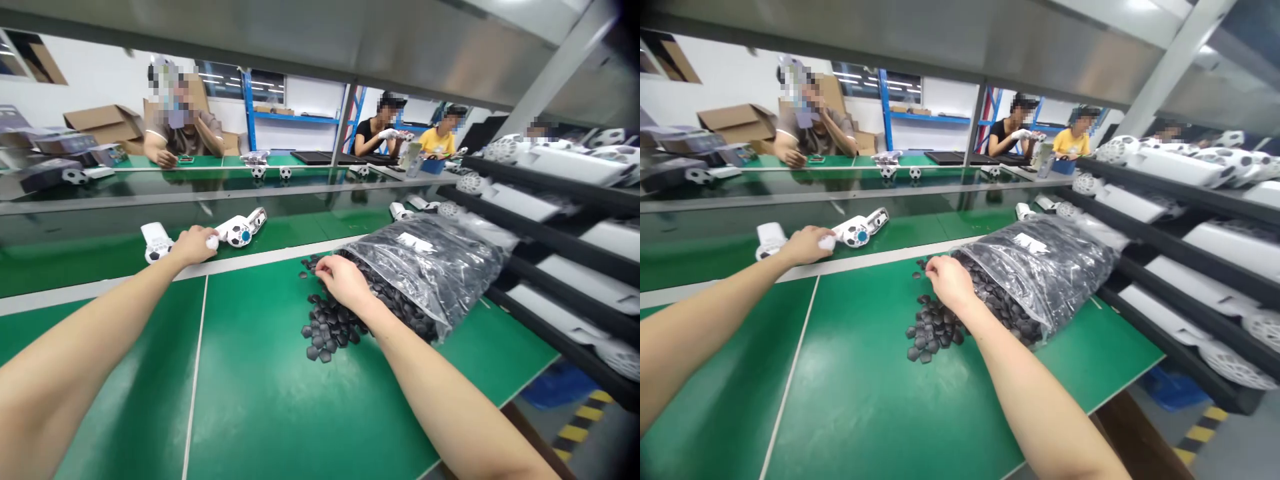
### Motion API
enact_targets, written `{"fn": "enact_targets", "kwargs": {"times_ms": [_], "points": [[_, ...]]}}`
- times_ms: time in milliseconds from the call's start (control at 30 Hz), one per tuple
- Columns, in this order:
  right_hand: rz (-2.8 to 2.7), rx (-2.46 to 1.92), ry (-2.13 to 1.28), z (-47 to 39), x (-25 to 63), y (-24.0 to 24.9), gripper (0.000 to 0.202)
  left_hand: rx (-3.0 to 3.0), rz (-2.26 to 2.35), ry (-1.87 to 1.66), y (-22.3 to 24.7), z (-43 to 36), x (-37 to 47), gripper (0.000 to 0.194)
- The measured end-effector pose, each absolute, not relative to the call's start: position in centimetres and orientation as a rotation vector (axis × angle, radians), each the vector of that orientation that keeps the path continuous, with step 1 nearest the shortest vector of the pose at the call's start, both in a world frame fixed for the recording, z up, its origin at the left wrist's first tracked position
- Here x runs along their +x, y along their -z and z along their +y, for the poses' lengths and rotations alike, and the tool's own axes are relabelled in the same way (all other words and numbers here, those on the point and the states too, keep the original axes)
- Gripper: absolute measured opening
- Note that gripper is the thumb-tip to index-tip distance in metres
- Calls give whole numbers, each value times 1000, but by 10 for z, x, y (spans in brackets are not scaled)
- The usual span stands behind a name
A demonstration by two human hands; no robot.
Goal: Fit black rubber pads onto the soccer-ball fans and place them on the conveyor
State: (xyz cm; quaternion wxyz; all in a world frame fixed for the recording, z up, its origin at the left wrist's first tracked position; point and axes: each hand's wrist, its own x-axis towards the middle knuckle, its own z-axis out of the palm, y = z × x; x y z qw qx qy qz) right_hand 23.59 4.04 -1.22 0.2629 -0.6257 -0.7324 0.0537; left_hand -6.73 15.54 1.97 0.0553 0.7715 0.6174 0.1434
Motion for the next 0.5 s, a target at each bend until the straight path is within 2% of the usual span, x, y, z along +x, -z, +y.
{"fn": "enact_targets", "kwargs": {"times_ms": [100,300,400,500], "points": [[-2052,-1675,-184,39,229,16,9,2434,1838,-287,-21,147,-62,52],[-2329,-1621,4,41,220,30,33,2489,1714,-8,-25,95,-30,57],[-2379,-1668,35,41,216,31,26,2588,1370,118,-27,52,-17,69],[-2368,-1676,20,41,213,30,19,2711,1100,63,-27,20,-7,61]]}}
